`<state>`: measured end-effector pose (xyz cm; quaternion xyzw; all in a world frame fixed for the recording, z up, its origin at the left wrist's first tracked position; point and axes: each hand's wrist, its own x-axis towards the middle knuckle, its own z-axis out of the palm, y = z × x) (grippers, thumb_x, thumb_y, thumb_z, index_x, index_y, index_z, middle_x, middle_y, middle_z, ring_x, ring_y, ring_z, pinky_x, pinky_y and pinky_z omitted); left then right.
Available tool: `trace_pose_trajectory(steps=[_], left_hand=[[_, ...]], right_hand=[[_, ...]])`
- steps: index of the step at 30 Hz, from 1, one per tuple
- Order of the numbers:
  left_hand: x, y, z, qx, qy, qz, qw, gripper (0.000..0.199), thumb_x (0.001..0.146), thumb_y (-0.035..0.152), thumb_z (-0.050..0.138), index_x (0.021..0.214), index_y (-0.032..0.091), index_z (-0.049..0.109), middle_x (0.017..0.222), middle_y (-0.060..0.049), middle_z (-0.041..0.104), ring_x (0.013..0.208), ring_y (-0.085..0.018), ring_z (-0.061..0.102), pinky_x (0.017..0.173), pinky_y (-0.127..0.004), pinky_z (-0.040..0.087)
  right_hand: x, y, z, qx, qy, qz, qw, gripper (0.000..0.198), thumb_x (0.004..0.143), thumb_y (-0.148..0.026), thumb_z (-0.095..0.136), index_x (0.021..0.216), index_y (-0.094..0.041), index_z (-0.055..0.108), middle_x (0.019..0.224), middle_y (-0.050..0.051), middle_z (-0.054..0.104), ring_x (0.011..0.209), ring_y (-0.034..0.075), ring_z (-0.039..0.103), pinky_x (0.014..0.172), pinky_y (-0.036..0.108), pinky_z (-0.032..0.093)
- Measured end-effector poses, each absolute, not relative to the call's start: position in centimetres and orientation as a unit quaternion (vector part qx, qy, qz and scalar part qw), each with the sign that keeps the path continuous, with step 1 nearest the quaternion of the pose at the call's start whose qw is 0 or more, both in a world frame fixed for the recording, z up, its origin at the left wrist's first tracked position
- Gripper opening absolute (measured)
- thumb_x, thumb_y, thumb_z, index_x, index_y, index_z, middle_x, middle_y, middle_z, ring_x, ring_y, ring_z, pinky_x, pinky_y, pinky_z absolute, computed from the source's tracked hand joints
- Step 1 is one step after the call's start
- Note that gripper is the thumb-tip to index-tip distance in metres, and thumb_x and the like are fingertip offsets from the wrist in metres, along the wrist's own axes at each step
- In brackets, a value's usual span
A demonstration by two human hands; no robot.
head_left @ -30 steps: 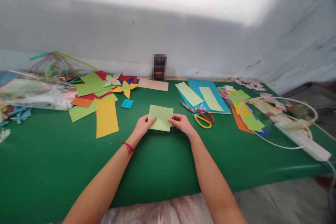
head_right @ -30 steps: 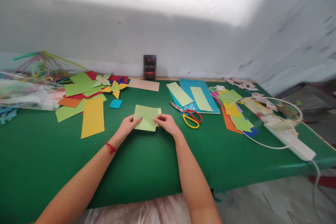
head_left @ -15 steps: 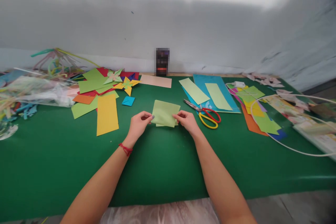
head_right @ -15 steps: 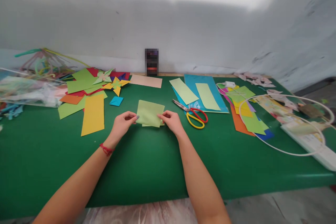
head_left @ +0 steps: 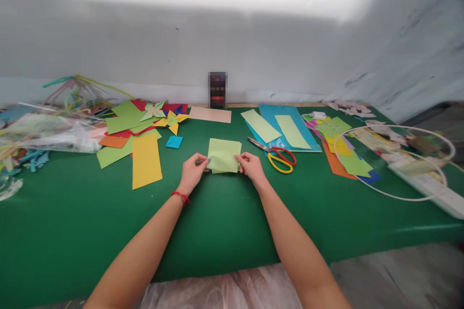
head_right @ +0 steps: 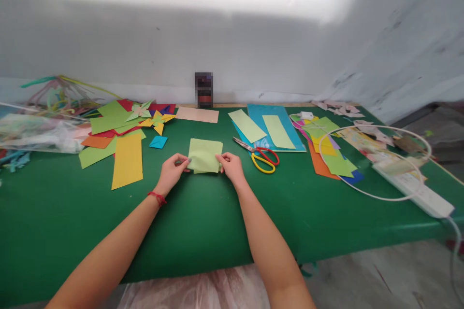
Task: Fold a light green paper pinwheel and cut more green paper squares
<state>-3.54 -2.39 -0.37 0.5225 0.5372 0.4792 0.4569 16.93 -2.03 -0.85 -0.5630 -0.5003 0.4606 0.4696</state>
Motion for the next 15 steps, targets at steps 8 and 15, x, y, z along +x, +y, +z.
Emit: trace_pose_trajectory(steps=[8, 15], left_hand=[[-3.54, -2.17, -0.59, 0.495, 0.52, 0.485, 0.499, 0.035, 0.064, 0.049, 0.064, 0.07, 0.015, 0.054, 0.074, -0.001, 0.053, 0.07, -0.013, 0.055, 0.056, -0.026, 0.054], [-3.43, -2.3, -0.2, 0.473, 0.521, 0.484, 0.521, 0.034, 0.064, 0.047, 0.065, 0.071, 0.015, 0.056, 0.072, -0.001, 0.055, 0.068, -0.013, 0.055, 0.056, -0.025, 0.053]], right_hand=[[16.35, -2.31, -0.79, -0.547, -0.461, 0.493, 0.495, 0.04, 0.066, -0.058, 0.059, 0.059, -0.02, 0.048, 0.032, -0.01, 0.034, 0.025, 0.005, 0.027, 0.03, 0.02, 0.015], [16.65, -2.07, -0.59, -0.526, -0.431, 0.549, 0.486, 0.038, 0.066, -0.053, 0.061, 0.057, -0.02, 0.044, 0.029, -0.01, 0.033, 0.023, 0.005, 0.026, 0.028, 0.019, 0.012]])
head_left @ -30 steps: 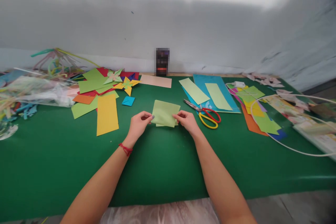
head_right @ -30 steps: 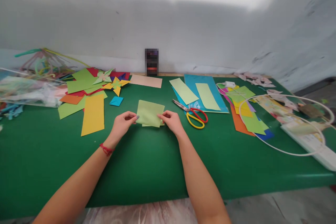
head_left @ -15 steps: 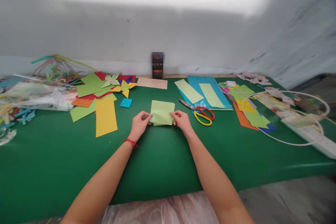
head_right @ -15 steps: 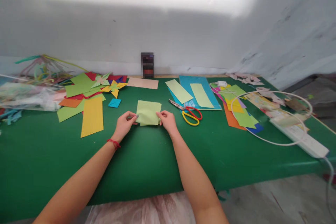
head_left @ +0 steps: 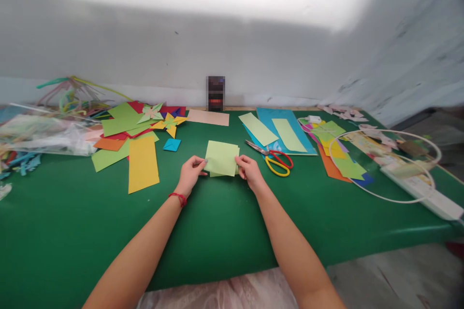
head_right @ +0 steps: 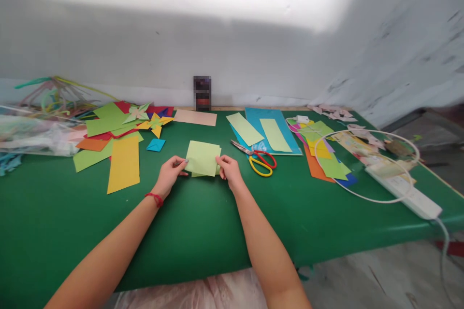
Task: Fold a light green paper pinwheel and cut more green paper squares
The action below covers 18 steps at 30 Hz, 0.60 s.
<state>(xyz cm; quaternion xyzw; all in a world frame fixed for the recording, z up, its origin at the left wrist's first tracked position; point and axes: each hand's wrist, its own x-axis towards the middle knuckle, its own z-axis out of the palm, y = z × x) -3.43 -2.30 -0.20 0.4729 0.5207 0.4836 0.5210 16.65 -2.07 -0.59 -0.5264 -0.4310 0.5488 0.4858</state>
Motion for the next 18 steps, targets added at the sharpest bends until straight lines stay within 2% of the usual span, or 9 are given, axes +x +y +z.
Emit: trace_pose_trajectory(steps=[7, 11, 15, 18], left_hand=[[-3.62, -1.99, -0.34, 0.448, 0.527, 0.485, 0.535, 0.035, 0.062, 0.046, 0.067, 0.075, 0.015, 0.06, 0.075, -0.002, 0.061, 0.071, -0.014, 0.058, 0.061, -0.027, 0.052], [-3.72, -1.85, -0.47, 0.431, 0.53, 0.52, 0.513, 0.034, 0.066, 0.045, 0.065, 0.082, 0.016, 0.059, 0.081, -0.003, 0.062, 0.078, -0.016, 0.059, 0.069, -0.029, 0.051], [-3.41, -2.07, 0.0, 0.449, 0.508, 0.537, 0.503, 0.029, 0.065, 0.042, 0.067, 0.076, 0.016, 0.062, 0.108, -0.008, 0.061, 0.098, -0.02, 0.056, 0.082, -0.03, 0.047], [-3.2, -2.32, 0.16, 0.478, 0.468, 0.506, 0.545, 0.031, 0.073, 0.046, 0.057, 0.082, 0.017, 0.066, 0.123, -0.007, 0.053, 0.107, -0.021, 0.053, 0.087, -0.03, 0.044]], right_hand=[[16.33, -2.1, -0.6, -0.516, -0.4, 0.562, 0.508, 0.034, 0.068, -0.049, 0.059, 0.058, -0.02, 0.044, 0.031, -0.01, 0.035, 0.025, 0.006, 0.031, 0.028, 0.018, 0.016], [16.51, -2.08, -0.7, -0.517, -0.385, 0.552, 0.529, 0.033, 0.071, -0.048, 0.057, 0.059, -0.021, 0.043, 0.03, -0.011, 0.033, 0.024, 0.005, 0.027, 0.028, 0.018, 0.015], [16.72, -1.95, -1.03, -0.52, -0.38, 0.544, 0.538, 0.031, 0.071, -0.047, 0.057, 0.061, -0.02, 0.045, 0.031, -0.01, 0.035, 0.025, 0.005, 0.028, 0.028, 0.018, 0.018], [16.61, -1.88, -1.13, -0.521, -0.382, 0.534, 0.546, 0.027, 0.071, -0.046, 0.058, 0.067, -0.02, 0.049, 0.035, -0.009, 0.041, 0.028, 0.006, 0.035, 0.029, 0.018, 0.025]])
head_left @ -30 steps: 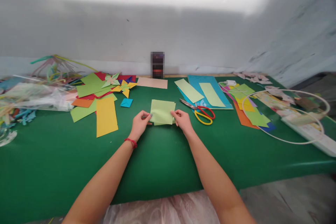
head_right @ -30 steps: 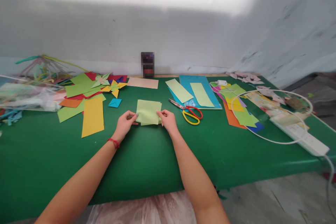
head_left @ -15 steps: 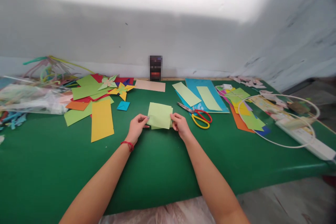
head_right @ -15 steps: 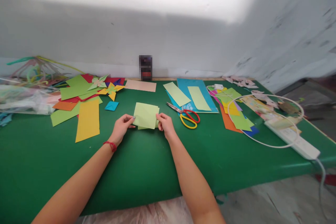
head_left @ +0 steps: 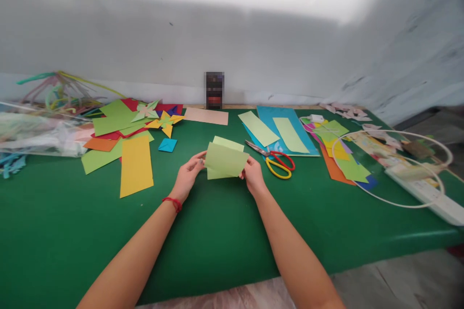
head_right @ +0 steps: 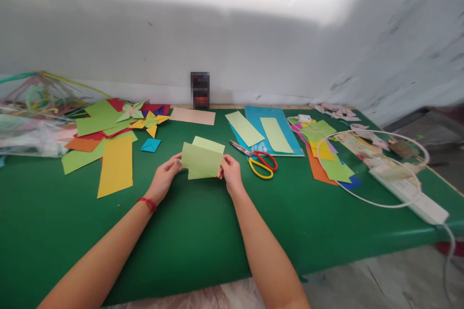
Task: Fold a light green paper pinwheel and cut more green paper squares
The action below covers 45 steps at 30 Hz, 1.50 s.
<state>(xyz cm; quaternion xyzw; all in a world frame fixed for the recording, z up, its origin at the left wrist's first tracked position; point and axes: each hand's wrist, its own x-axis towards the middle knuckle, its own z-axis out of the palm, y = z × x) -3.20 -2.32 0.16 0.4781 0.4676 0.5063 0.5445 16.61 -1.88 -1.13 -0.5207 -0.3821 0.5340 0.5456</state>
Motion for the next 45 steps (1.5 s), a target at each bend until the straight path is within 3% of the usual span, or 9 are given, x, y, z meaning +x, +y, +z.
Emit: trace_pose_trajectory(steps=[3, 6, 12, 18, 23, 28, 36, 42, 45], left_hand=[[-3.3, -2.5, 0.1, 0.487, 0.464, 0.459, 0.581, 0.038, 0.079, 0.048, 0.047, 0.083, 0.016, 0.068, 0.106, -0.007, 0.063, 0.094, -0.02, 0.058, 0.079, -0.03, 0.046], [-3.4, -2.8, 0.3, 0.501, 0.481, 0.414, 0.588, 0.033, 0.073, 0.046, 0.056, 0.072, 0.015, 0.07, 0.088, -0.008, 0.067, 0.075, -0.02, 0.061, 0.064, -0.028, 0.047], [-3.1, -3.3, 1.5, 0.503, 0.465, 0.374, 0.625, 0.047, 0.067, 0.037, 0.065, 0.111, 0.022, 0.061, 0.111, -0.009, 0.062, 0.088, -0.022, 0.061, 0.068, -0.028, 0.049], [-3.4, -2.6, 1.1, 0.39, 0.411, 0.466, 0.679, 0.072, 0.07, 0.032, 0.065, 0.134, 0.025, 0.033, 0.114, -0.01, 0.061, 0.089, -0.021, 0.063, 0.074, -0.03, 0.051], [-3.4, -2.4, 0.3, 0.354, 0.408, 0.512, 0.668, 0.041, 0.074, 0.033, 0.061, 0.109, 0.011, 0.058, 0.113, -0.013, 0.061, 0.098, -0.022, 0.059, 0.083, -0.031, 0.049], [-3.0, -2.6, 0.1, 0.381, 0.431, 0.455, 0.68, 0.037, 0.077, 0.036, 0.059, 0.105, 0.012, 0.058, 0.11, -0.013, 0.062, 0.093, -0.022, 0.061, 0.078, -0.033, 0.051], [-3.1, -2.4, -0.3, 0.433, 0.495, 0.401, 0.638, 0.03, 0.076, 0.035, 0.058, 0.094, 0.011, 0.057, 0.072, -0.007, 0.068, 0.054, -0.017, 0.063, 0.05, -0.029, 0.052], [-3.7, -2.3, -0.4, 0.47, 0.546, 0.405, 0.563, 0.025, 0.076, 0.038, 0.056, 0.081, 0.013, 0.054, 0.048, 0.002, 0.059, 0.037, -0.014, 0.055, 0.039, -0.025, 0.045], [-4.0, -2.2, -0.5, 0.487, 0.556, 0.402, 0.54, 0.025, 0.074, 0.039, 0.057, 0.076, 0.014, 0.054, 0.049, 0.002, 0.058, 0.036, -0.014, 0.054, 0.038, -0.024, 0.043]], right_hand=[[16.5, -2.0, -0.7, -0.517, -0.391, 0.523, 0.553, 0.028, 0.072, -0.047, 0.057, 0.069, -0.02, 0.051, 0.036, -0.008, 0.042, 0.029, 0.007, 0.037, 0.031, 0.018, 0.028], [16.5, -2.1, -0.1, -0.514, -0.402, 0.509, 0.561, 0.029, 0.073, -0.048, 0.057, 0.068, -0.02, 0.051, 0.035, -0.009, 0.041, 0.03, 0.007, 0.036, 0.032, 0.019, 0.028], [16.7, -2.0, 0.0, -0.516, -0.397, 0.482, 0.587, 0.03, 0.073, -0.049, 0.058, 0.071, -0.02, 0.051, 0.037, -0.008, 0.043, 0.03, 0.008, 0.039, 0.033, 0.02, 0.031], [16.5, -1.7, -0.4, -0.507, -0.326, 0.486, 0.633, 0.03, 0.073, -0.046, 0.059, 0.083, -0.022, 0.045, 0.042, -0.008, 0.049, 0.035, 0.012, 0.052, 0.035, 0.02, 0.041], [16.6, -1.7, -0.1, -0.496, -0.3, 0.466, 0.668, 0.034, 0.072, -0.047, 0.059, 0.085, -0.023, 0.04, 0.051, -0.009, 0.048, 0.046, 0.014, 0.062, 0.035, 0.019, 0.044], [16.2, -2.1, 0.3, -0.485, -0.302, 0.46, 0.68, 0.033, 0.074, -0.048, 0.058, 0.086, -0.022, 0.04, 0.05, -0.01, 0.046, 0.05, 0.016, 0.065, 0.036, 0.017, 0.044], [15.0, -2.7, -0.5, -0.496, -0.297, 0.439, 0.688, 0.032, 0.076, -0.047, 0.055, 0.088, -0.02, 0.041, 0.049, -0.008, 0.051, 0.051, 0.017, 0.066, 0.038, 0.018, 0.046], [17.8, -2.9, -0.4, -0.549, -0.395, 0.421, 0.604, 0.049, 0.077, -0.041, 0.052, 0.121, -0.023, 0.039, 0.109, 0.007, 0.057, 0.073, 0.018, 0.065, 0.054, 0.031, 0.055], [21.5, -3.4, 0.4, -0.645, -0.499, 0.252, 0.521, 0.035, 0.081, -0.03, 0.045, 0.112, -0.018, 0.053, 0.111, 0.01, 0.057, 0.093, 0.021, 0.057, 0.074, 0.035, 0.051]])
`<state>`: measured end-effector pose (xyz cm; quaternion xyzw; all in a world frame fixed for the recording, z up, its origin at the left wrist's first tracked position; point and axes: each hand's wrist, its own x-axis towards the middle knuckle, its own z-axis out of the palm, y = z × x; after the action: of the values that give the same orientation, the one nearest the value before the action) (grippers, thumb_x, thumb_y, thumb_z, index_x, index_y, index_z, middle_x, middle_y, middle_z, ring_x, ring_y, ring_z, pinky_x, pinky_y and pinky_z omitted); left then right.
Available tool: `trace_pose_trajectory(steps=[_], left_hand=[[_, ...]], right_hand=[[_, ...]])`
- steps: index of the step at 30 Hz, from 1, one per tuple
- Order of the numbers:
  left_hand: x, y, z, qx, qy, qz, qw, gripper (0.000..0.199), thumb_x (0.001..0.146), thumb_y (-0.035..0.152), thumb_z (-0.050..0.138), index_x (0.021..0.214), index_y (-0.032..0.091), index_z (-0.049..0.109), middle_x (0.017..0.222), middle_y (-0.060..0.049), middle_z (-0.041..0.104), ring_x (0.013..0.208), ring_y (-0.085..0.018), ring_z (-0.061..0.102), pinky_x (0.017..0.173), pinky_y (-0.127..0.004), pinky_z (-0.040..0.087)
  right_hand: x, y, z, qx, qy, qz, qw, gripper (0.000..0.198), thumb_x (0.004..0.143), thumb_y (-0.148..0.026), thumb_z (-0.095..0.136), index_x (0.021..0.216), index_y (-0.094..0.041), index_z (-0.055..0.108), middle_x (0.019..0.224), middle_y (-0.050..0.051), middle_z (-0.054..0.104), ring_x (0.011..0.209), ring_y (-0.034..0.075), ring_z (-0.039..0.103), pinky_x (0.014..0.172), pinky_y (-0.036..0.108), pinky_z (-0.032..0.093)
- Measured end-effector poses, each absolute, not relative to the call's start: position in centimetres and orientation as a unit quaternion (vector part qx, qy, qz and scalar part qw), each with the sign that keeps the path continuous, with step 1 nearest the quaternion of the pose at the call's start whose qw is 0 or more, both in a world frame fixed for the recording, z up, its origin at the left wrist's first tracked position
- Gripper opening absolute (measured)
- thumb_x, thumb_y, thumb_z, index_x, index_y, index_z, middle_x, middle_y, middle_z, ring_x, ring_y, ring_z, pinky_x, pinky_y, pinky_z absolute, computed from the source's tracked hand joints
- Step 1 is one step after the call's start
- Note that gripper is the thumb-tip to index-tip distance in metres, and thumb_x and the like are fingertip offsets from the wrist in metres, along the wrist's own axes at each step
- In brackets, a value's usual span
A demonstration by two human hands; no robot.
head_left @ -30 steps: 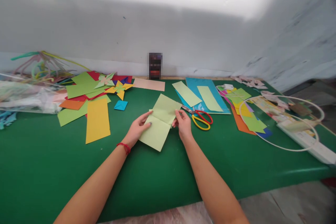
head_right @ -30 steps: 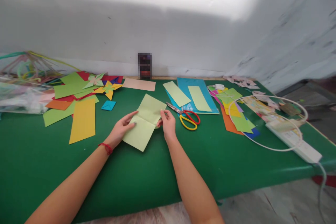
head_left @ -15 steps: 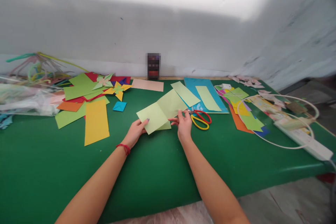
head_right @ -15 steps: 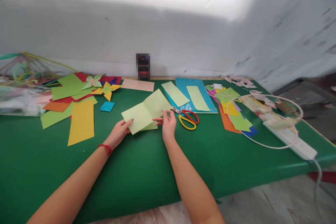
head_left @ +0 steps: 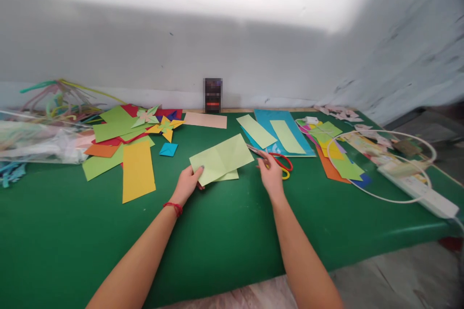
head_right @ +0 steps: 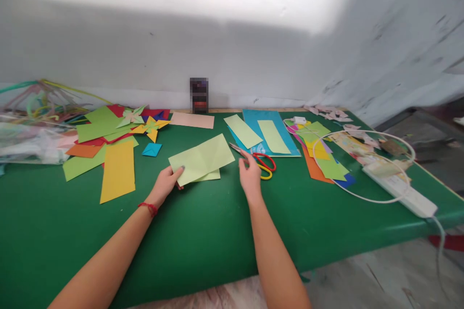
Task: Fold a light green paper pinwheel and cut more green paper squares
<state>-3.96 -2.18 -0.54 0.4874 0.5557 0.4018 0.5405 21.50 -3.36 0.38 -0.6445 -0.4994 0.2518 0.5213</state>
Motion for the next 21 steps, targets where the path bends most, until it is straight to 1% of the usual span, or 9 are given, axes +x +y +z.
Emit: trace_pose_trajectory(steps=[2, 4, 6, 8, 10, 12, 16, 19, 21], left_hand=[[-4.0, -2.1, -0.6, 0.497, 0.557, 0.399, 0.532, 0.025, 0.075, 0.039, 0.056, 0.074, 0.014, 0.054, 0.047, 0.003, 0.057, 0.036, -0.013, 0.053, 0.038, -0.023, 0.042], [-3.9, -2.1, -0.7, 0.503, 0.559, 0.396, 0.527, 0.026, 0.075, 0.04, 0.055, 0.071, 0.014, 0.053, 0.046, 0.003, 0.056, 0.036, -0.013, 0.052, 0.038, -0.023, 0.041], [-3.8, -2.1, -0.7, 0.507, 0.56, 0.392, 0.525, 0.027, 0.075, 0.041, 0.054, 0.068, 0.015, 0.053, 0.044, 0.003, 0.055, 0.036, -0.013, 0.052, 0.038, -0.023, 0.04], [-3.7, -2.2, -0.7, 0.509, 0.562, 0.388, 0.524, 0.028, 0.075, 0.041, 0.053, 0.066, 0.015, 0.052, 0.043, 0.003, 0.055, 0.036, -0.013, 0.052, 0.038, -0.023, 0.039], [-3.7, -2.2, -0.8, 0.512, 0.563, 0.386, 0.522, 0.029, 0.075, 0.042, 0.053, 0.065, 0.015, 0.052, 0.043, 0.003, 0.054, 0.037, -0.013, 0.051, 0.039, -0.022, 0.038], [-3.7, -2.2, -0.9, 0.515, 0.565, 0.385, 0.517, 0.029, 0.074, 0.042, 0.053, 0.064, 0.015, 0.053, 0.043, 0.003, 0.054, 0.037, -0.012, 0.051, 0.039, -0.022, 0.038], [-3.8, -2.1, -1.3, 0.519, 0.565, 0.385, 0.513, 0.03, 0.074, 0.043, 0.054, 0.064, 0.015, 0.053, 0.044, 0.002, 0.054, 0.038, -0.012, 0.05, 0.039, -0.022, 0.037], [-3.7, -2.0, -1.5, 0.516, 0.565, 0.387, 0.514, 0.029, 0.075, 0.042, 0.052, 0.067, 0.015, 0.053, 0.046, 0.002, 0.055, 0.038, -0.012, 0.051, 0.039, -0.022, 0.038], [-3.7, -2.0, -1.7, 0.513, 0.566, 0.39, 0.514, 0.028, 0.075, 0.042, 0.051, 0.068, 0.015, 0.053, 0.046, 0.002, 0.055, 0.038, -0.013, 0.051, 0.039, -0.023, 0.038]], right_hand=[[23.9, -3.7, 0.8, -0.741, -0.535, 0.099, 0.393, 0.031, 0.08, -0.018, 0.041, 0.104, -0.015, 0.059, 0.106, 0.012, 0.057, 0.096, 0.023, 0.054, 0.083, 0.039, 0.044], [25.7, -4.0, 0.9, -0.829, -0.506, -0.004, 0.238, 0.034, 0.078, -0.013, 0.04, 0.106, -0.013, 0.059, 0.105, 0.015, 0.055, 0.1, 0.029, 0.049, 0.082, 0.044, 0.04], [26.5, -4.0, 0.7, -0.86, -0.494, -0.022, 0.13, 0.036, 0.076, -0.015, 0.044, 0.109, -0.012, 0.057, 0.105, 0.017, 0.053, 0.1, 0.031, 0.048, 0.079, 0.044, 0.039], [26.6, -3.7, 0.4, -0.865, -0.493, -0.022, 0.089, 0.036, 0.074, -0.017, 0.048, 0.108, -0.01, 0.056, 0.104, 0.017, 0.053, 0.098, 0.032, 0.048, 0.081, 0.044, 0.036], [26.1, -3.3, 0.0, -0.867, -0.49, -0.047, 0.073, 0.034, 0.073, -0.016, 0.048, 0.105, -0.009, 0.057, 0.102, 0.017, 0.053, 0.097, 0.031, 0.049, 0.086, 0.045, 0.03], [25.5, -2.8, -0.2, -0.867, -0.489, -0.081, 0.056, 0.03, 0.074, -0.014, 0.045, 0.101, -0.009, 0.058, 0.1, 0.016, 0.054, 0.095, 0.029, 0.049, 0.087, 0.045, 0.026], [24.8, -2.0, -0.2, -0.867, -0.488, -0.071, 0.075, 0.029, 0.073, -0.013, 0.046, 0.1, -0.01, 0.056, 0.098, 0.015, 0.055, 0.092, 0.029, 0.05, 0.078, 0.04, 0.029], [25.0, -2.0, 0.0, -0.867, -0.48, -0.046, 0.13, 0.03, 0.071, -0.011, 0.047, 0.1, -0.01, 0.054, 0.097, 0.016, 0.056, 0.095, 0.03, 0.05, 0.079, 0.042, 0.029], [25.4, -2.1, 0.2, -0.864, -0.45, 0.012, 0.226, 0.028, 0.069, -0.012, 0.05, 0.097, -0.011, 0.054, 0.099, 0.016, 0.056, 0.1, 0.031, 0.048, 0.083, 0.045, 0.027]])
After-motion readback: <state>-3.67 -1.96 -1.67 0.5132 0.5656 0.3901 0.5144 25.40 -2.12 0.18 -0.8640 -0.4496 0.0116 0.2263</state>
